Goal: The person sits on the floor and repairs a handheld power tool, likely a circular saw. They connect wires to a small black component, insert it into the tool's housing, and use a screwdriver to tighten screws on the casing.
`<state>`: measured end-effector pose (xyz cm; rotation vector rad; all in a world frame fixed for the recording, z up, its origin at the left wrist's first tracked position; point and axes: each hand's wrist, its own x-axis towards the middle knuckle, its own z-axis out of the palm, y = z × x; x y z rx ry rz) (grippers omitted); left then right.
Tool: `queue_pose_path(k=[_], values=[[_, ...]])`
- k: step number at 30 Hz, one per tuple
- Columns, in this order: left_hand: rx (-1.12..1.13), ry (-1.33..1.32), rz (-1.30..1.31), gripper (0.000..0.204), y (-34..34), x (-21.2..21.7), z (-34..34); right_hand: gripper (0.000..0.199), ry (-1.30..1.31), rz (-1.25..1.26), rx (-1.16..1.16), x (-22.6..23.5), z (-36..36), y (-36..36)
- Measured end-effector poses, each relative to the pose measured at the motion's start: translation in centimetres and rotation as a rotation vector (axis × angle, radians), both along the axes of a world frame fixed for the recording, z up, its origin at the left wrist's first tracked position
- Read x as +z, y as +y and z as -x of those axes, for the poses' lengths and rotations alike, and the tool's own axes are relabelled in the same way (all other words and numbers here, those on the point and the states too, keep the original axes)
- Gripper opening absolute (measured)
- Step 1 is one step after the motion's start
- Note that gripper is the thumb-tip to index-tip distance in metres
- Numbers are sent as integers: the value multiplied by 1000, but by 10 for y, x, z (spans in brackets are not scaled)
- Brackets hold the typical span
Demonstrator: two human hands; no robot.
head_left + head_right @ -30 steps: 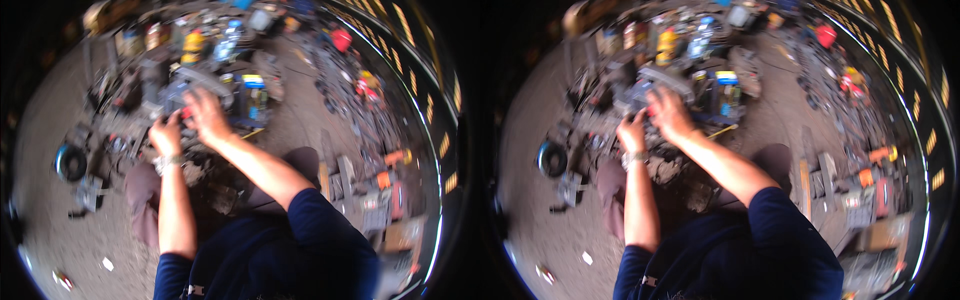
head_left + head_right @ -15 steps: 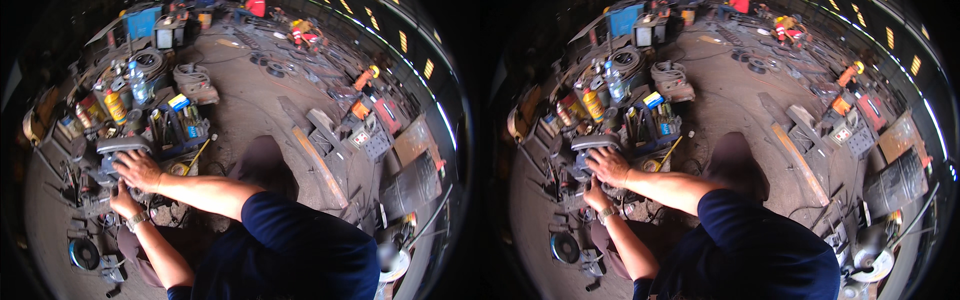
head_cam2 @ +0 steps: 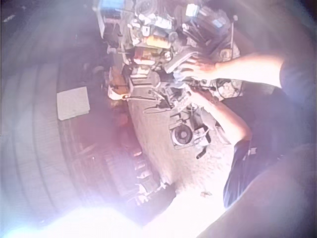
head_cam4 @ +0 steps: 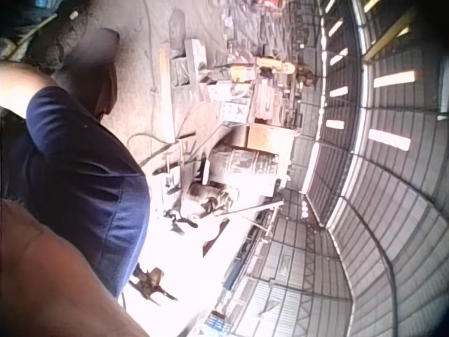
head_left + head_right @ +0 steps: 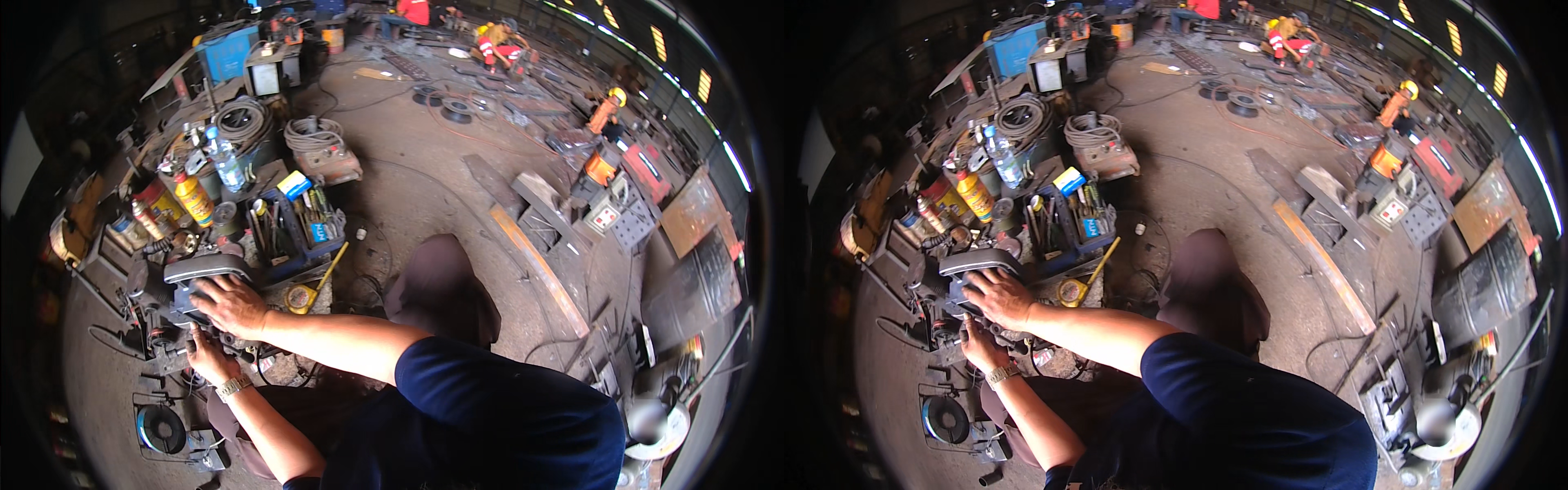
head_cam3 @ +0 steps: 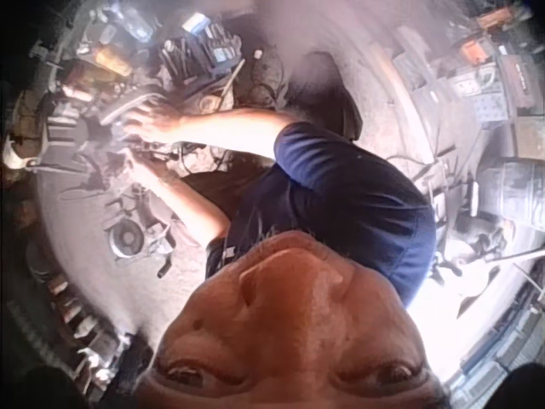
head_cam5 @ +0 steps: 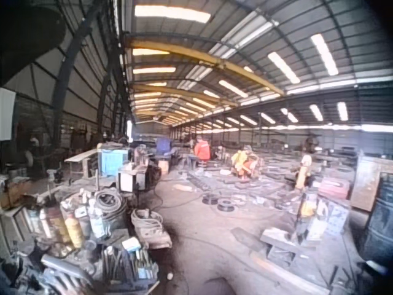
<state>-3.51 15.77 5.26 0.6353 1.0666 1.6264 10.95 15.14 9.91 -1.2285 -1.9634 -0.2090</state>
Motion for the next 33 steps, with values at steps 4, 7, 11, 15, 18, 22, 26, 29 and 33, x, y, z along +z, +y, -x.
queue_pose_path(k=[4,7,11,15,18,22,26,29,33], values=[[-26,-369,-34,17,-13,21,-4,52,-26,12,-7,-5,-4,2],[-172,-548,-120,16,-9,9,22,54,-9,54,27,1,4,0],[-135,-524,-80,16,-9,14,13,57,-49,53,5,2,-3,-1],[-167,-525,-147,17,-13,22,13,64,-48,78,19,6,-3,-3],[-183,-631,-131,18,-15,20,15,65,-57,58,7,5,-3,-2],[-242,-666,-182,19,-10,5,22,66,-45,66,29,7,0,-4],[-289,-688,-183,18,-9,6,19,68,-61,91,24,7,-2,-5],[-301,-690,-167,18,-12,10,15,66,-62,96,10,3,-2,-2],[-294,-754,-173,18,-2,-5,25,62,-52,126,29,7,0,-4]])
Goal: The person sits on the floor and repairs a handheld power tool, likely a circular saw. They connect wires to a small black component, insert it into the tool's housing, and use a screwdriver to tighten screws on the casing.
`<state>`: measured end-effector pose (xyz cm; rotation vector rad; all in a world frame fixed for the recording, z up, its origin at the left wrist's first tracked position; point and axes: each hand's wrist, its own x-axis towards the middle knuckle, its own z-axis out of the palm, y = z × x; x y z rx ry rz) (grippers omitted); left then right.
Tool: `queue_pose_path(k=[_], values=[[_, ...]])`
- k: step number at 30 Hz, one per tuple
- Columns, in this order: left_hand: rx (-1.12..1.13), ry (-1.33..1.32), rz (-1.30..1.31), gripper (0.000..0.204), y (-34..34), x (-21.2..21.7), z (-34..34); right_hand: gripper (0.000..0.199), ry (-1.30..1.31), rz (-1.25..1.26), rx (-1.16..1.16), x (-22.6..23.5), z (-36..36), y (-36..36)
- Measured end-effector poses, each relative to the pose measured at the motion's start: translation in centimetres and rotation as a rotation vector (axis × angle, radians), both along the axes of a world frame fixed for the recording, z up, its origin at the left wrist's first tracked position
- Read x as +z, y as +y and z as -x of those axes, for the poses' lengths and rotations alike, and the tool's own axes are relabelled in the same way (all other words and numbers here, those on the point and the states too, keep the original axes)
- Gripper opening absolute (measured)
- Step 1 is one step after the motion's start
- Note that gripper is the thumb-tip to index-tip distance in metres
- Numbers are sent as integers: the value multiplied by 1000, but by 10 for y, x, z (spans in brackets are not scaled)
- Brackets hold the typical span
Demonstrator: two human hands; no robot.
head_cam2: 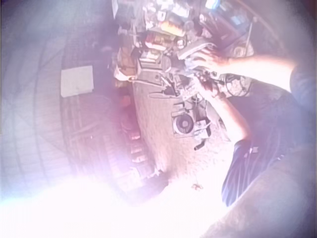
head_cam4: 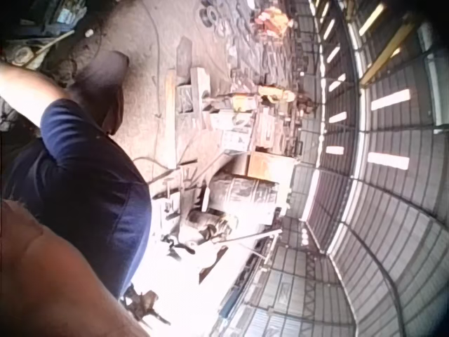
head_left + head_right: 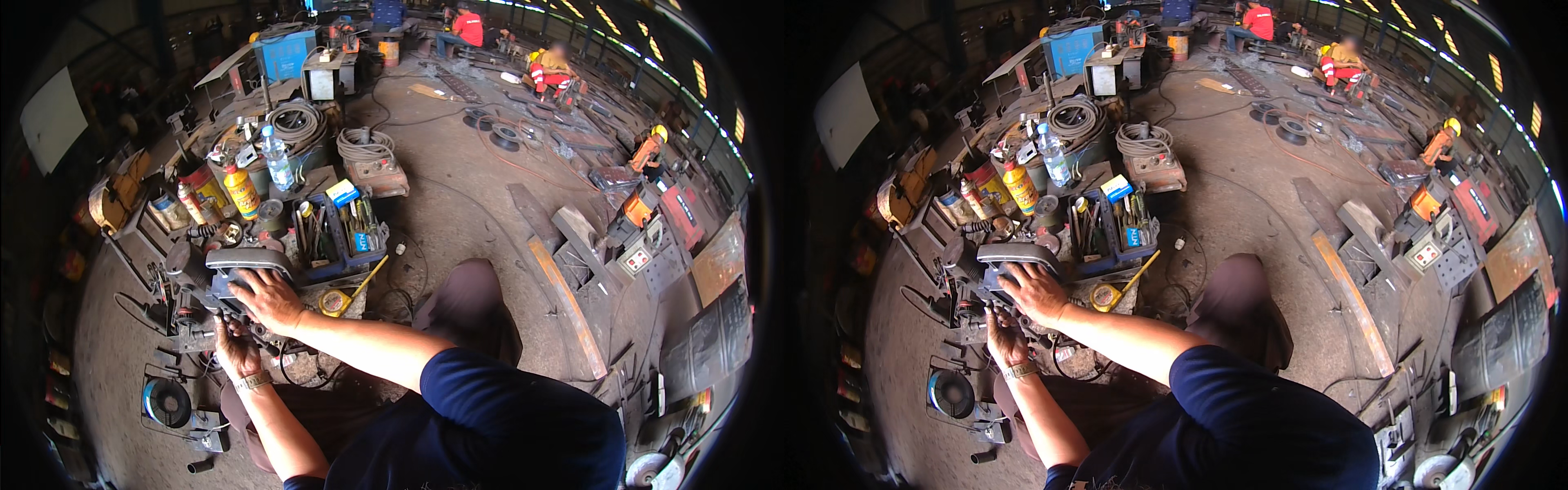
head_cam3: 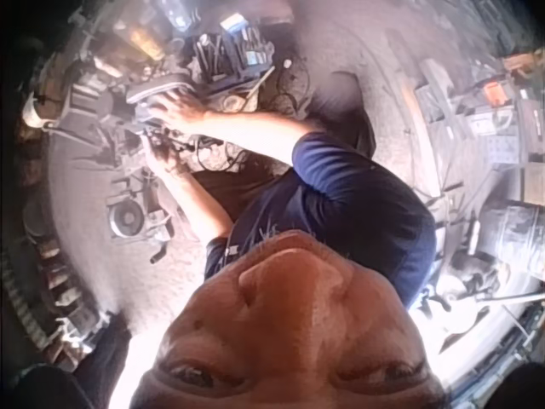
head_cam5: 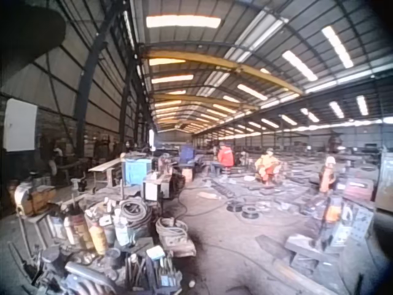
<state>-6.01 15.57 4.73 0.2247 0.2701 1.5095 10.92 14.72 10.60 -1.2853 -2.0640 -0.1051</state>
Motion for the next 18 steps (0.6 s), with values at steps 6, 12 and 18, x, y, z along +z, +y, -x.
queue_pose_path(k=[6,12,18], values=[[48,94,-13,17,-6,12,-3,62,14,-35,-4,-2,-2,0],[69,211,122,15,-12,22,-10,66,28,-103,-19,-10,2,5],[42,356,18,13,-6,11,-6,62,59,-83,-1,-12,-1,7]])
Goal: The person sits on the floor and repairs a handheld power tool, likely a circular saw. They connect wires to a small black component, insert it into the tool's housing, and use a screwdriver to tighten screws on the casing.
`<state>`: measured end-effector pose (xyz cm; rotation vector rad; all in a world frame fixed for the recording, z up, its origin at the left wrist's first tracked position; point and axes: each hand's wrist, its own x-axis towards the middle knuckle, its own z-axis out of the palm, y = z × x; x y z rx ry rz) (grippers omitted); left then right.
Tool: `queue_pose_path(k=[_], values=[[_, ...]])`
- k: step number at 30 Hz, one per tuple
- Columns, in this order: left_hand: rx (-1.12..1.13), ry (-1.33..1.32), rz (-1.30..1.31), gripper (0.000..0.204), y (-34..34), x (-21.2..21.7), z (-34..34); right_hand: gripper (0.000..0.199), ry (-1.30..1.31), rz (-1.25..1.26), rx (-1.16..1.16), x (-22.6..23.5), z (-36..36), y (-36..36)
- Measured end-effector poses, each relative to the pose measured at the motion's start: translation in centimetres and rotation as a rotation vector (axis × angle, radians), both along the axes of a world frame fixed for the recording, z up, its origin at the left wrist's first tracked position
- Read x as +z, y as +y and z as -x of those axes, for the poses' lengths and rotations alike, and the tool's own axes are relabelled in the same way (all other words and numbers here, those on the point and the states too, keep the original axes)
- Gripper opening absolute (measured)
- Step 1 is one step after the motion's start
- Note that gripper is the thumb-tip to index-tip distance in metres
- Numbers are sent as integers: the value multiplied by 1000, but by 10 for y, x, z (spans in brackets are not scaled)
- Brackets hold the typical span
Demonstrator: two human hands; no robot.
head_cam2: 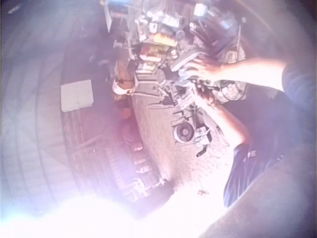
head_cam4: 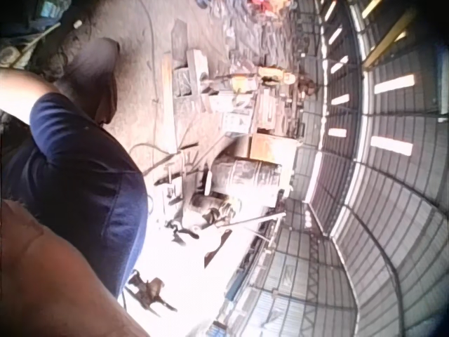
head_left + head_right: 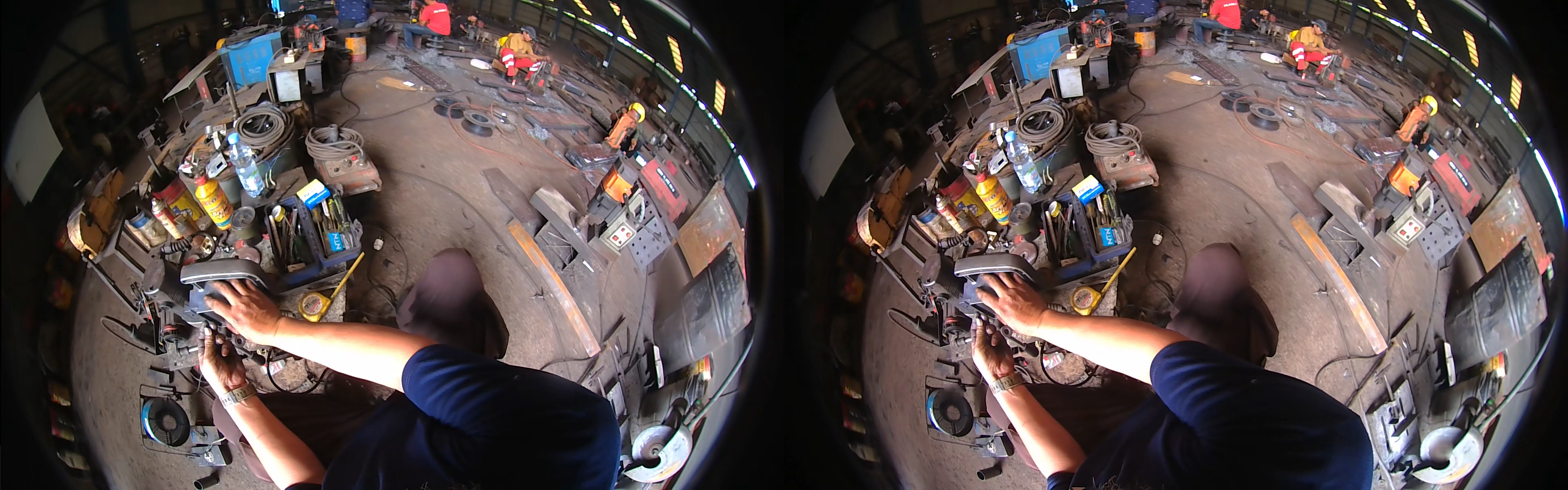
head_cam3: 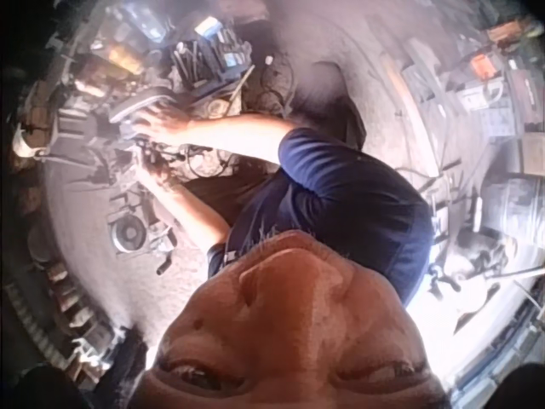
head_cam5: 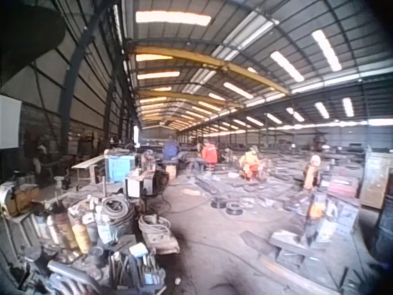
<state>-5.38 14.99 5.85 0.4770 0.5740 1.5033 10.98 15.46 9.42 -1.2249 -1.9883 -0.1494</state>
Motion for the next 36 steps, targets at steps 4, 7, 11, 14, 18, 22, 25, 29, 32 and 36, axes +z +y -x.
queue_pose_path(k=[4,7,11,14,18,22,25,29,32,36], values=[[13,37,96,15,-3,8,-3,55,-11,-63,-20,5,0,-2],[-29,123,152,18,-6,20,-9,42,-47,-124,-58,11,-1,-5],[-69,152,125,10,5,4,3,43,43,-110,-20,4,0,-1],[14,244,170,15,2,20,-5,47,81,-126,-3,-1,0,2],[42,298,166,18,4,19,-6,45,124,-101,53,-3,-2,3],[69,297,165,17,3,18,-7,43,163,-91,209,-6,-20,-16],[98,271,194,16,2,22,-12,35,293,-134,464,-15,-58,-42],[84,253,165,13,-3,24,-10,20,678,123,33,-25,-117,-36],[89,204,205,13,-1,20,-11,29,411,235,-353,-53,-168,31],[127,242,277,12,-4,31,-20,45,-135,506,-458,-47,-185,78]])
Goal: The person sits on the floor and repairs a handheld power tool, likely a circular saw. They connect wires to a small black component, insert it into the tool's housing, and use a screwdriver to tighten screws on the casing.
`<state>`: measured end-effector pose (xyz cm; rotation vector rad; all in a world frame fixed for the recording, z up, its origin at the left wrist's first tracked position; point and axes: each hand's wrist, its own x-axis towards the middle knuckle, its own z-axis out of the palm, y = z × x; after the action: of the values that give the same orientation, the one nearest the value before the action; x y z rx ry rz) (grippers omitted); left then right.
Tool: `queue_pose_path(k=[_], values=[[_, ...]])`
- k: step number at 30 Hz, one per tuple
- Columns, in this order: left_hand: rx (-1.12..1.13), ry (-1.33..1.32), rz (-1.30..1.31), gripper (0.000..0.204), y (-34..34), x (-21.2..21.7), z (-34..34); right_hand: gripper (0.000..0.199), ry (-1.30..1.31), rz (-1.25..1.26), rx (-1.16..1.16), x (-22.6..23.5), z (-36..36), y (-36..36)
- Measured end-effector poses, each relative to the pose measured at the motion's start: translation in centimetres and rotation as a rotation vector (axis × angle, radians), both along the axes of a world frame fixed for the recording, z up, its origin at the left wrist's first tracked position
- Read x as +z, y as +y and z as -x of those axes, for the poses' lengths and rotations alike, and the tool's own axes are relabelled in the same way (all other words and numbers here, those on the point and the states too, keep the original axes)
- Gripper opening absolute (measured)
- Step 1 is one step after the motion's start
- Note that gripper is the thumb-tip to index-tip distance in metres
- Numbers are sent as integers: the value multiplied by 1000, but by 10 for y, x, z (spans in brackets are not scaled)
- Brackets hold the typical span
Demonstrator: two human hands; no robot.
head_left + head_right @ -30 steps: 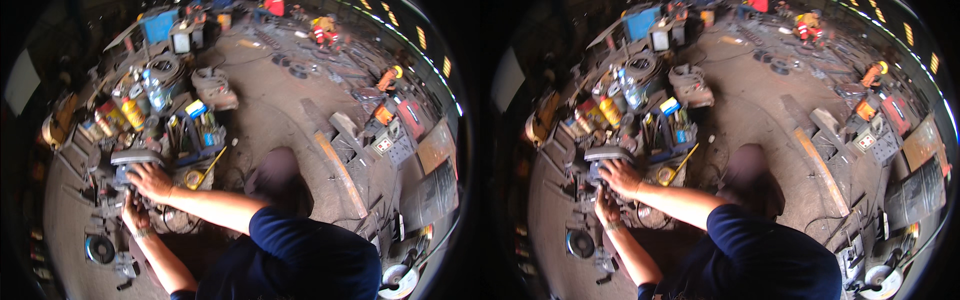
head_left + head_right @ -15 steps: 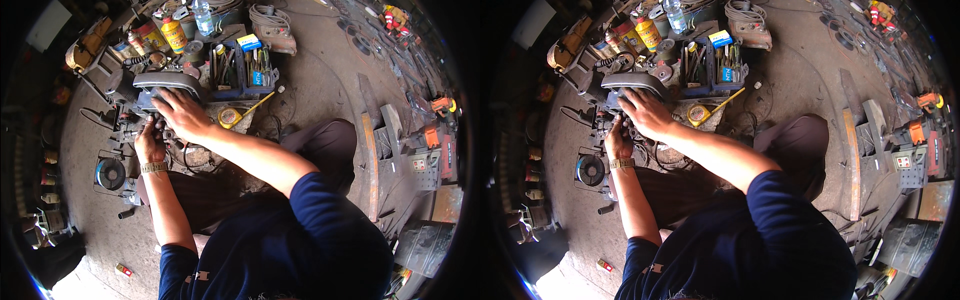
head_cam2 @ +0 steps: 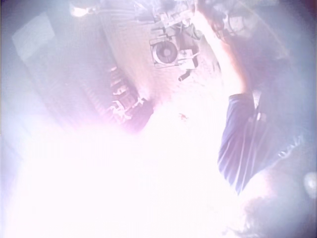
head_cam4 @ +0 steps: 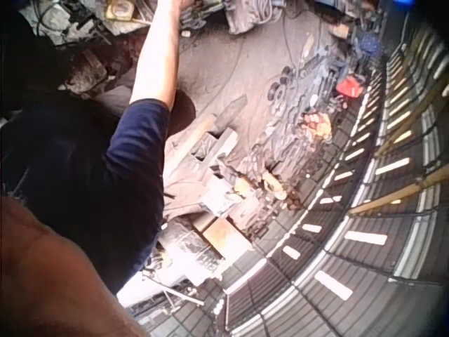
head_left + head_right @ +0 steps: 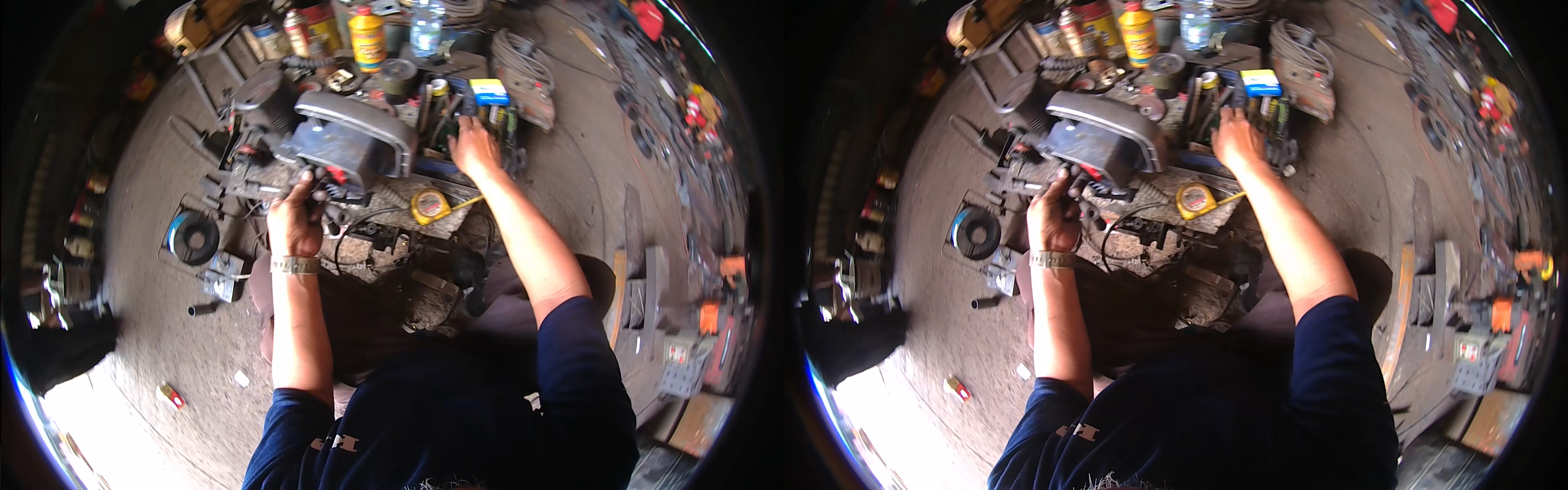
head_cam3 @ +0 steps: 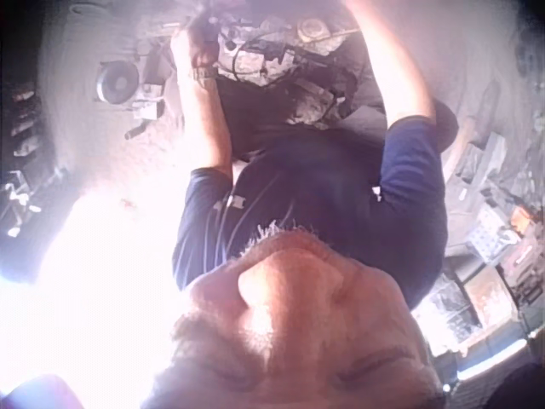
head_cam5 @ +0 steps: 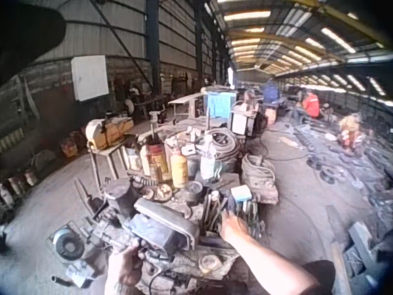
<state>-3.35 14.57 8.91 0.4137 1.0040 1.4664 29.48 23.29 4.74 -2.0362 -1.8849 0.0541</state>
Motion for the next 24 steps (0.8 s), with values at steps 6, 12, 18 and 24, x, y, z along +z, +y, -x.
queue_pose_path(k=[6,12,18,24], values=[[-36,-70,3,14,-1,-6,7,43,-251,290,-31,-11,23,45],[-53,-140,-29,18,-3,-5,7,33,-335,295,26,-19,32,44],[-51,-145,-20,18,-3,-2,7,34,-419,82,85,-24,30,41],[-46,-127,-30,19,-4,-3,7,28,-462,133,49,-27,35,50]])
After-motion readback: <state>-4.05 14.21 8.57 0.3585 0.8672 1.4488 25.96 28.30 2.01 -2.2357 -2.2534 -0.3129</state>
